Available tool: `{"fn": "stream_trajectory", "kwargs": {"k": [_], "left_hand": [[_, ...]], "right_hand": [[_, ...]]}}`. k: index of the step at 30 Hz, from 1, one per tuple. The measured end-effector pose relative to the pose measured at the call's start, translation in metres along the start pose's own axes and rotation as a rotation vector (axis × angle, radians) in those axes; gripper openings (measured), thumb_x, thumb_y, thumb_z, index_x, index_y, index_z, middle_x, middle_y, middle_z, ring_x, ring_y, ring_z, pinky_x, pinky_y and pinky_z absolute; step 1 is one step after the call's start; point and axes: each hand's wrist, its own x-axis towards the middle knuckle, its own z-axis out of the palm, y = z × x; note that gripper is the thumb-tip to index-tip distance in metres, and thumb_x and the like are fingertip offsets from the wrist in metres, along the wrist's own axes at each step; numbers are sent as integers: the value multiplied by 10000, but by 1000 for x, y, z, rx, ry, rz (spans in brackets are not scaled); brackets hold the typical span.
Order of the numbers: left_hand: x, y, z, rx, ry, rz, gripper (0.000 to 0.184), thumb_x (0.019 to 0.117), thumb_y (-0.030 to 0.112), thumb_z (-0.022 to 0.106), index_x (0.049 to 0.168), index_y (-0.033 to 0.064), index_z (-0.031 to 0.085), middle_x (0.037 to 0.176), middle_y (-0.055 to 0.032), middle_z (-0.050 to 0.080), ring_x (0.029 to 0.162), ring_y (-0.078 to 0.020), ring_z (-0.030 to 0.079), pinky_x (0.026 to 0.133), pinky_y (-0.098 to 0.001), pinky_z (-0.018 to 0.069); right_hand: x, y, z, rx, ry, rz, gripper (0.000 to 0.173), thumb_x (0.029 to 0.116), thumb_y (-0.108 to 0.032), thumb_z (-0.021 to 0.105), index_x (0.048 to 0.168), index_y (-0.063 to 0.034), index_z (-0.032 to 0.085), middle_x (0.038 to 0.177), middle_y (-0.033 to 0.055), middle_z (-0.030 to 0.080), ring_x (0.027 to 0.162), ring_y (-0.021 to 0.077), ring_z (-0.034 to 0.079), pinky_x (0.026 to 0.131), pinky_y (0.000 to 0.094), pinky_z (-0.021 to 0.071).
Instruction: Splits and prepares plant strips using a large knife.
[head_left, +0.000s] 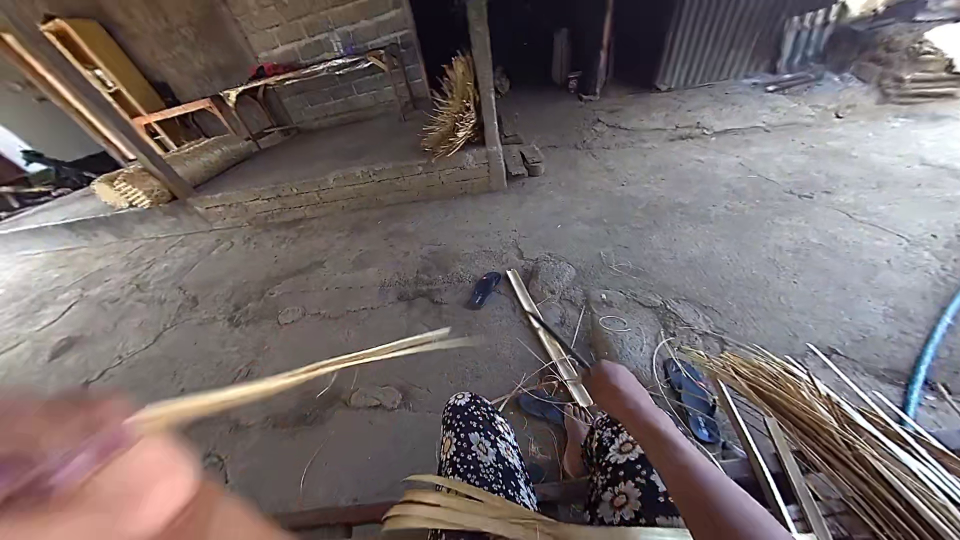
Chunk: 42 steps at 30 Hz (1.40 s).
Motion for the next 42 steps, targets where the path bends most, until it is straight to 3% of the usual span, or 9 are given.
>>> {"fn": "stream_trajectory", "kwargs": {"k": [3,5,7,10,15,24,30,39,42], "left_hand": [[2,-72,46,288,-101,-26,155,1103,282,413,1170,237,546,781,134,657,671,-42,657,653,-251,597],[-11,-109,65,311,-191,-54,133,1089,229,464,1169,218,570,882,99,721,806,-86,714,794,-309,618],[-25,-127,75,270,-270,-125,126,1059,226,547,1113,212,660,977,57,747,914,-106,721,879,-317,602],[-43,-134,87,196,-287,-227,116,1010,243,640,1073,225,735,1029,69,736,934,-57,691,854,-247,582],[-57,-133,95,97,-273,-290,119,976,204,686,1060,176,766,974,48,720,864,-50,676,802,-230,584],[-55,-145,69,-16,15,-361,171,1009,185,617,987,99,762,944,-41,755,831,-125,718,758,-271,609],[-60,-147,55,6,179,-376,308,1053,91,458,902,73,726,868,-42,750,751,-102,715,652,-232,601],[-69,-146,38,33,165,-302,347,1098,131,361,950,103,673,837,-13,753,688,-103,716,624,-236,610],[-64,-140,28,114,170,-264,302,1111,146,327,1025,121,615,813,39,723,648,-59,687,557,-199,581]], "right_hand": [[-44,-44,-10,413,-35,-205,351,1061,-354,565,1171,-39,675,783,86,662,588,191,586,583,394,513],[-80,-77,-11,796,-120,-415,284,1033,-235,612,1250,-66,679,742,8,676,442,71,480,425,259,428],[-106,-104,-6,1031,-190,-590,326,977,-145,671,1291,-56,674,844,10,702,448,46,464,411,233,418],[-117,-137,2,1121,-192,-728,447,883,-118,773,1313,-61,661,1083,28,722,481,44,505,426,224,455],[-111,-160,17,1190,-98,-773,107,863,-91,791,946,-51,739,664,-10,654,419,31,494,412,217,459],[-108,-128,10,1127,-7,-878,50,916,-99,728,955,-77,748,737,-29,680,456,15,510,425,197,460],[-115,-92,-15,874,420,-1050,63,899,-112,708,914,-90,765,850,-38,700,587,-41,585,531,135,517],[-107,-20,-59,850,807,-822,81,893,-148,715,934,-89,750,839,-59,718,515,-48,558,444,149,487],[-90,-6,-69,641,902,-691,146,936,-183,690,971,-57,755,875,35,710,591,49,601,539,262,535]]}}
